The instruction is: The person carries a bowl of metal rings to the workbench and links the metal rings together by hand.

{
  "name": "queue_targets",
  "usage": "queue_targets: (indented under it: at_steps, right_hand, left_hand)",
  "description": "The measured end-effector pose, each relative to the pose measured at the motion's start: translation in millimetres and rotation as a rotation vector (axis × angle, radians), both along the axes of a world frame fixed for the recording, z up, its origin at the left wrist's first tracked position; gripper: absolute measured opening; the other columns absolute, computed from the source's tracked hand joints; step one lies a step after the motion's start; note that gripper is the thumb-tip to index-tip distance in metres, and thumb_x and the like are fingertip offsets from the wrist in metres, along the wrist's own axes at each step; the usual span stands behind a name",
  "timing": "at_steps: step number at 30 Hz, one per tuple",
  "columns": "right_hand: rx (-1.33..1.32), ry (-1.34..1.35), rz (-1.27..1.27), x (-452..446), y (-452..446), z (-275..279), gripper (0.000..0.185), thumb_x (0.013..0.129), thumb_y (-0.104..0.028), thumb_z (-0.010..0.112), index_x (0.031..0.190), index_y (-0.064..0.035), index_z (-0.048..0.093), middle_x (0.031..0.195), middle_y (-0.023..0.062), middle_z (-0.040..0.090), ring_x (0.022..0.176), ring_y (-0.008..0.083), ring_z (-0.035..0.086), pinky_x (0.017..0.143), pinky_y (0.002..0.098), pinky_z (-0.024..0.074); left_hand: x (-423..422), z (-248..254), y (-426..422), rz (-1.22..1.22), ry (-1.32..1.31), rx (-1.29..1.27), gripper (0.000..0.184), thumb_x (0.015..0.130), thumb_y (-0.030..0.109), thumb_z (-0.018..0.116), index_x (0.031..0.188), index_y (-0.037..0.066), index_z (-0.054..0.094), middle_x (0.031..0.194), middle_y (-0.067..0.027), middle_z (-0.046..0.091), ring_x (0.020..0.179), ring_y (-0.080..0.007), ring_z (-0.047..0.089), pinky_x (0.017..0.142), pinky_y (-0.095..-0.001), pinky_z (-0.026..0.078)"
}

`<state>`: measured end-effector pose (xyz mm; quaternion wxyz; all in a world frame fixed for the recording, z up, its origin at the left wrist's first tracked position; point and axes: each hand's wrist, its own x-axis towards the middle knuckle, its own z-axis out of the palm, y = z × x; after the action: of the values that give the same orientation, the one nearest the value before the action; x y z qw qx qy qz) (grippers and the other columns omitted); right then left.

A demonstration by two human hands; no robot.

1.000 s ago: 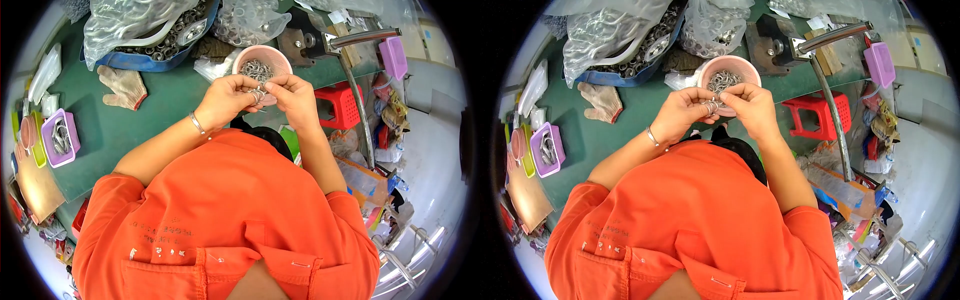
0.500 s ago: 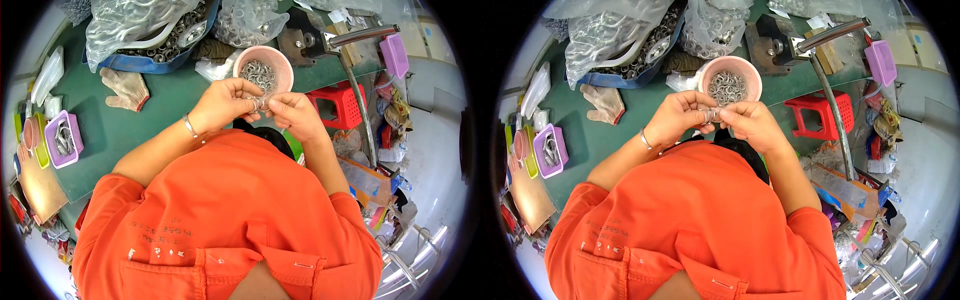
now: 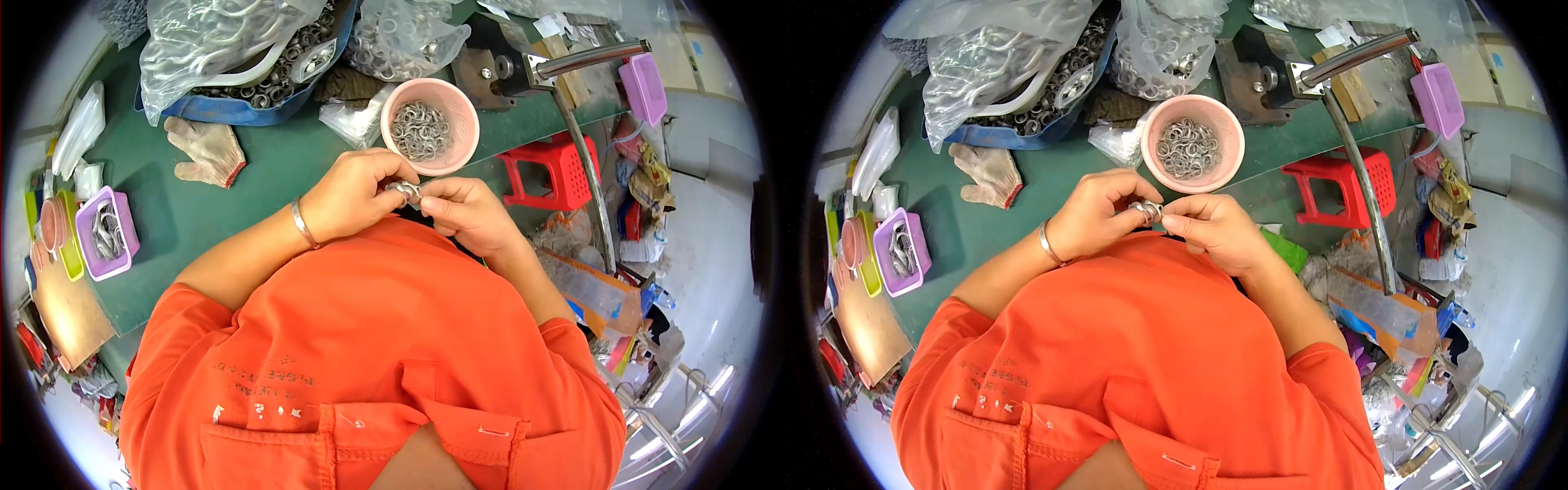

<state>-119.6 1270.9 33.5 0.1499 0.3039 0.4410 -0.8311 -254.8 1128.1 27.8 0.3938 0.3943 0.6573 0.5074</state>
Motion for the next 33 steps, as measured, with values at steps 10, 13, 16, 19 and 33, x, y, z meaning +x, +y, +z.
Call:
queue_targets:
  at_steps: [10,13,16,19,33]
  right_hand:
    - [-0.180,0.152,-0.075,7.3,-3.0,-20.9,0.009,0.082,-0.010,0.054,0.086,-0.0029,0.057,0.086,0.0053,0.062,0.052,0.0034,0.039,0.046,0.0163,0.0296]
    - [-0.183,0.230,-0.095,6.8,-5.0,-17.3,0.011,0.083,-0.011,0.054,0.089,-0.0024,0.057,0.090,0.0074,0.062,0.054,0.0030,0.040,0.047,0.0158,0.0303]
    - [-0.262,0.209,-0.074,11.2,-5.5,-17.8,0.016,0.082,-0.015,0.057,0.090,-0.0014,0.059,0.077,0.0021,0.058,0.050,0.0023,0.036,0.044,0.0154,0.0279]
    - [-0.135,0.150,-0.060,12.9,-9.4,-11.6,0.016,0.080,-0.015,0.060,0.089,-0.0019,0.061,0.066,-0.0045,0.051,0.049,0.0019,0.036,0.045,0.0165,0.0277]
    - [-0.158,0.276,-0.061,22.0,8.9,-22.1,0.013,0.082,-0.013,0.057,0.088,-0.0012,0.057,0.067,-0.0038,0.047,0.054,0.0040,0.034,0.049,0.0178,0.0280]
  left_hand:
    - [1.7,-1.6,1.2,0.032,-0.518,-0.077,0.015,0.079,-0.006,0.052,0.094,-0.007,0.055,0.082,-0.0109,0.061,0.072,-0.0129,0.059,0.065,-0.0236,0.049]
    - [2.1,0.7,3.4,0.063,-0.622,-0.067,0.015,0.079,-0.005,0.052,0.094,-0.006,0.055,0.083,-0.0116,0.061,0.072,-0.0143,0.059,0.065,-0.0249,0.049]
    - [-0.9,-0.5,3.8,-0.055,-0.407,-0.045,0.012,0.079,-0.005,0.054,0.091,-0.005,0.055,0.079,-0.0091,0.059,0.070,-0.0127,0.057,0.064,-0.0239,0.048]
    - [-0.9,-3.7,5.2,-0.075,-0.255,-0.062,0.014,0.072,-0.001,0.060,0.085,0.000,0.061,0.079,-0.0053,0.059,0.067,-0.0086,0.054,0.059,-0.0208,0.044]
    - [11.8,-0.4,27.6,-0.059,-0.093,-0.027,0.016,0.070,-0.009,0.054,0.082,-0.002,0.060,0.076,-0.0080,0.059,0.066,-0.0136,0.058,0.060,-0.0236,0.048]
